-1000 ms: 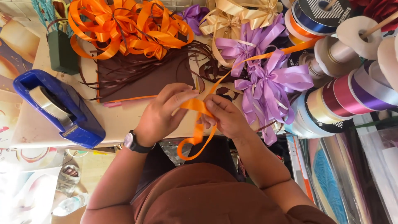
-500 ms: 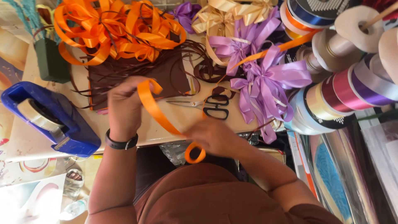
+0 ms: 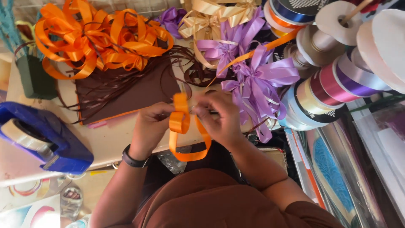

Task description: The person ties an orange ribbon into a bow using their hands, then uses scissors to trim the ends. They then use a thin brown ribbon to secure the center of the orange bow and trim the excess brown ribbon.

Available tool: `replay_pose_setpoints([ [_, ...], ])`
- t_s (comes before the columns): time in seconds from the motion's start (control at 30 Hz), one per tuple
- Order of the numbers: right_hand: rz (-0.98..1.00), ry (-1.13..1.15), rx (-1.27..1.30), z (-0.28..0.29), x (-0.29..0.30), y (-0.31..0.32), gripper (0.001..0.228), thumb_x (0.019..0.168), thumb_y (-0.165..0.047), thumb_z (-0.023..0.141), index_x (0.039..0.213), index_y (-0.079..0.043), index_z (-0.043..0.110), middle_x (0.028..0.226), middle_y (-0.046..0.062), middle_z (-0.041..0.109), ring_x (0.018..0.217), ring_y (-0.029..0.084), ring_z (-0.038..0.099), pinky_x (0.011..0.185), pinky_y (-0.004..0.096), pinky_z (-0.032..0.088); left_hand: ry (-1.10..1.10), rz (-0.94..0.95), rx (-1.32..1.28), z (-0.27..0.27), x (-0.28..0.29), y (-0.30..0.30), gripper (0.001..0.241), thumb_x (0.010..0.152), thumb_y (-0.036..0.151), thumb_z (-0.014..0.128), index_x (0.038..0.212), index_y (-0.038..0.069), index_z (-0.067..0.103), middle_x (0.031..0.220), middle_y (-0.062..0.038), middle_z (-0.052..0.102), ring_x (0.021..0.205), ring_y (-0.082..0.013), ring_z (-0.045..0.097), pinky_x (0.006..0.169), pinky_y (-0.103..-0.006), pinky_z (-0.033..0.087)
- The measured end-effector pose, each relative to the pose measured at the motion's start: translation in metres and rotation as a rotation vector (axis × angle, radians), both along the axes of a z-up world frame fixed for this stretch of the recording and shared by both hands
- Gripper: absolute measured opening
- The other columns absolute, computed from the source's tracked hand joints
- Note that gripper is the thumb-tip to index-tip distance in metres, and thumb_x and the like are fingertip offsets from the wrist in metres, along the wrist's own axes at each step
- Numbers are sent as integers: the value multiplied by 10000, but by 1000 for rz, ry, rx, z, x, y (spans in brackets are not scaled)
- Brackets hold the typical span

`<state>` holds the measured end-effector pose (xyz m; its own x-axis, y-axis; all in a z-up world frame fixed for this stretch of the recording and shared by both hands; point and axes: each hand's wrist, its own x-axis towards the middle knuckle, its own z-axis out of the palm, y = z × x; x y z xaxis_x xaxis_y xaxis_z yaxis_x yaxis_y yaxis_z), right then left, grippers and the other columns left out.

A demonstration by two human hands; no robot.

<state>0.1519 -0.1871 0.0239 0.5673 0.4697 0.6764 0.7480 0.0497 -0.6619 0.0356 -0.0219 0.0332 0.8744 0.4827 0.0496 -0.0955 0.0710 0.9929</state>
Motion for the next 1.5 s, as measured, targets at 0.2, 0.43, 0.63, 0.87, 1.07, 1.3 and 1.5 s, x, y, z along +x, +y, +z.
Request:
replay_pose_setpoints([
  [0.2,230,383,-45,15,-7,-11,208,901,-13,787,1097,-81,798,863,35,751,763,112,689,729,263,599,-26,-59,35,7,7,-14,161,741,-2,928,827,18,793,793,-51,705,753,-99,636,734,-249,569],
  [0.43,29,14,63,23,-17,-10,176,893,-6,794,1046,-92,810,857,64,737,733,198,702,648,298,588,-21,-13,216,6,8,-18,97,837,17,868,925,21,827,828,-92,743,695,-125,639,677,-250,560],
  [0.63,280,172,14,37,-15,-16,206,890,94,714,1007,-47,809,803,123,756,684,168,704,627,312,591,35,-75,224,0,0,-9,95,805,102,907,877,87,846,783,-43,753,648,-117,653,656,-235,553],
  [0.87,325,267,15,14,-8,-15,191,846,37,789,992,-60,713,698,40,592,599,124,596,561,267,516,25,-174,203,2,-2,-4,76,790,16,887,838,25,830,730,-80,722,661,-120,632,625,-259,568],
  [1.07,706,678,32,-10,-3,-27,312,927,49,589,1133,-129,435,1225,107,620,1192,201,576,984,401,516,97,-256,117,-5,-5,-12,91,775,21,904,786,25,814,627,-36,658,641,-84,558,609,-228,511],
  [1.3,1114,703,399,90,3,-70,370,996,-25,556,1335,-173,525,1571,237,520,1499,317,486,1273,494,378,126,-253,472,-41,-11,13,71,787,129,844,850,97,836,686,-68,748,642,-159,641,624,-323,518],
  [1.5,1366,422,37,82,45,-138,288,1003,-229,612,1285,-170,604,1422,232,602,1434,416,499,1268,636,387,58,612,1521,-33,-31,125,228,936,35,805,947,263,807,826,45,633,780,-195,620,566,-330,402],
])
